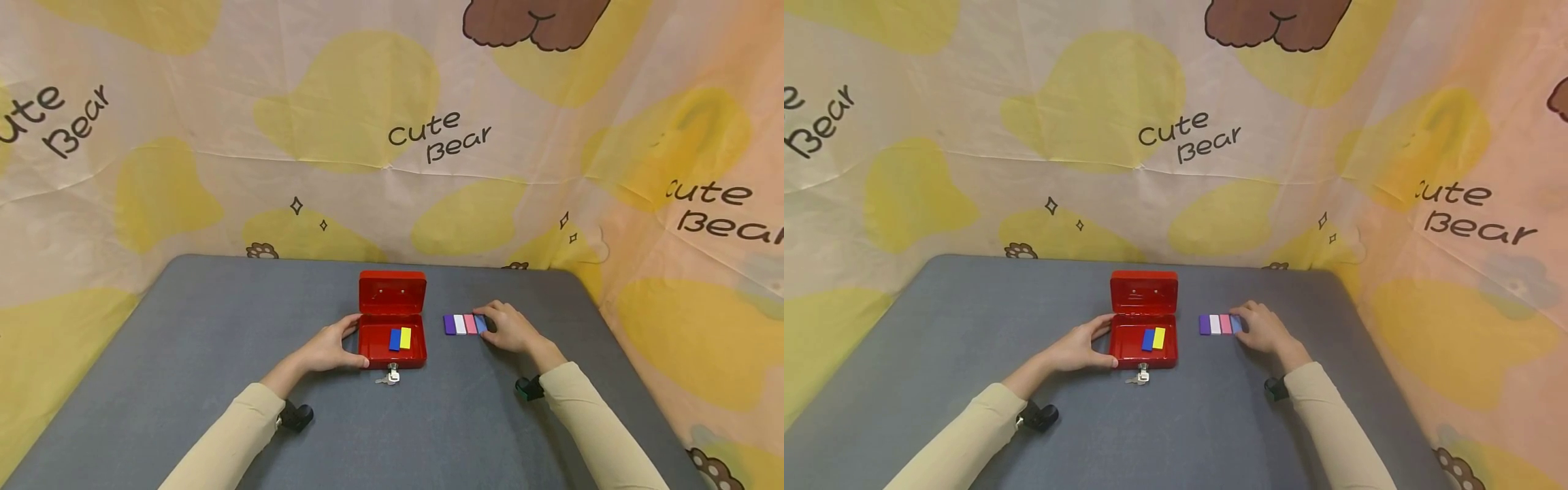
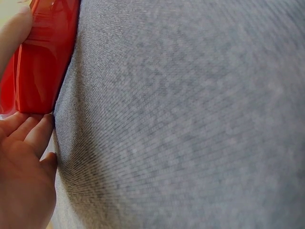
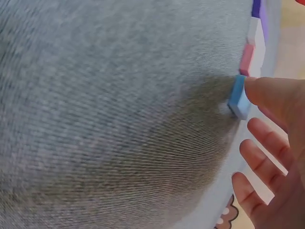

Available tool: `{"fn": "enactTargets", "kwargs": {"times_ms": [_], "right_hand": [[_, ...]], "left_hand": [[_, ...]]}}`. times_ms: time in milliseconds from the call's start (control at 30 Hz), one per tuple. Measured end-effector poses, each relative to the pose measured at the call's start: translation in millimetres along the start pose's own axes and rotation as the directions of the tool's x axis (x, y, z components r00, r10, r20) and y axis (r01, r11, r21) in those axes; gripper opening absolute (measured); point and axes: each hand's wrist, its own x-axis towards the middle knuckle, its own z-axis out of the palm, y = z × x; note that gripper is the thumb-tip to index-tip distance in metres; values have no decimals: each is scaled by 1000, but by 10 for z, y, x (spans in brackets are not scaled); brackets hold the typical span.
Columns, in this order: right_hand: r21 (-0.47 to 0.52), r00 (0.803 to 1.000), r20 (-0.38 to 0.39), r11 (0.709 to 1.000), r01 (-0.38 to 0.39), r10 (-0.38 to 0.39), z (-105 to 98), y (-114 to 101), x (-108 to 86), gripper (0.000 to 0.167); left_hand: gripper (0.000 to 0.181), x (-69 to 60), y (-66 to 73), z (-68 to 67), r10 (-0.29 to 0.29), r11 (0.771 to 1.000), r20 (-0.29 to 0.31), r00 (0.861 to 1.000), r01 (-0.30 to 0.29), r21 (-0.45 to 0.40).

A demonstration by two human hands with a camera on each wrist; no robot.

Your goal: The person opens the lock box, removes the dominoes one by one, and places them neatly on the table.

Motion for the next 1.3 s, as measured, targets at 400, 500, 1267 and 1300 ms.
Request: {"fn": "enactTargets", "kwargs": {"times_ms": [400, 500, 1267, 1300], "right_hand": [[106, 995, -99, 994, 2, 8, -18, -111, 64, 38], [139, 993, -121, 990, 22, -5, 5, -153, 97, 36], [223, 995, -73, 971, 86, -71, 24, -784, 351, 39], [223, 993, -76, 970, 101, -86, 35, -812, 359, 39]], "left_hand": [[96, 3, -7, -1, 7, 1000, 4, 1000, -7, 1], [95, -2, -2, 0, 9, 1000, -3, 1000, -9, 0], [94, -5, 4, -13, 23, 1000, 0, 1000, -23, 9], [94, -4, 2, -14, 26, 1000, 0, 1000, -26, 6]]}}
